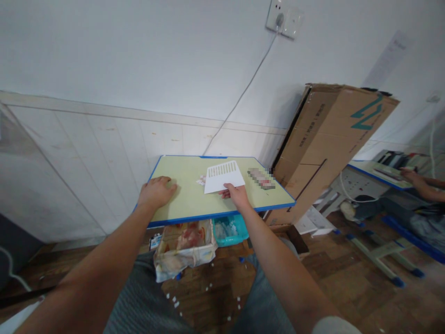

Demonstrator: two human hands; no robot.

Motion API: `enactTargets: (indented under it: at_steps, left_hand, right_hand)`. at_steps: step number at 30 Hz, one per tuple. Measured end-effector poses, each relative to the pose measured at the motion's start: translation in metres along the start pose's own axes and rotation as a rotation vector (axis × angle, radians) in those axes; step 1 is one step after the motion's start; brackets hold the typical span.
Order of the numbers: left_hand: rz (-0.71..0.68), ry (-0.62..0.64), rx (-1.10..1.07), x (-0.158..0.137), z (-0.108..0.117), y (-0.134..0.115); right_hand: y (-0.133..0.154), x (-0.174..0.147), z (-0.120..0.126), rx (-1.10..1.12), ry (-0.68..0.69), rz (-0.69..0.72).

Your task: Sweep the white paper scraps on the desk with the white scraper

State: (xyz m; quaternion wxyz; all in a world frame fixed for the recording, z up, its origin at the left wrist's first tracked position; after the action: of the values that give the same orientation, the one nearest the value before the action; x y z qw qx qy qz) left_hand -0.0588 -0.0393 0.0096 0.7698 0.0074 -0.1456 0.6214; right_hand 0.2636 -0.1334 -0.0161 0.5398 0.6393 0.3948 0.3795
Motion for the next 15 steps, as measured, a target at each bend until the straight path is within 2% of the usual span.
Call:
enactTargets:
  at_steps: [15]
  left_hand:
    - [-0.005,-0.007,0.014,0.0042,-0.0059,0.0045]
  right_hand:
    - [-0.0059,0.0039,0.0007,-0.043,0.017,0.068]
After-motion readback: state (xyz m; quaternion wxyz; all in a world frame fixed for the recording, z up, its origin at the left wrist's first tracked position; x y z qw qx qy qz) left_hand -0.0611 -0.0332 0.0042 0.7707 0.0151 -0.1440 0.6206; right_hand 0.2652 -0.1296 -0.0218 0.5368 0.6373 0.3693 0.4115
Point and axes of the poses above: each hand's wrist, its own x-axis towards the middle knuckle, its own z-axis out of the back of the hand, y = z × x, the point moved 7 cm from there along x, towards the middle knuckle
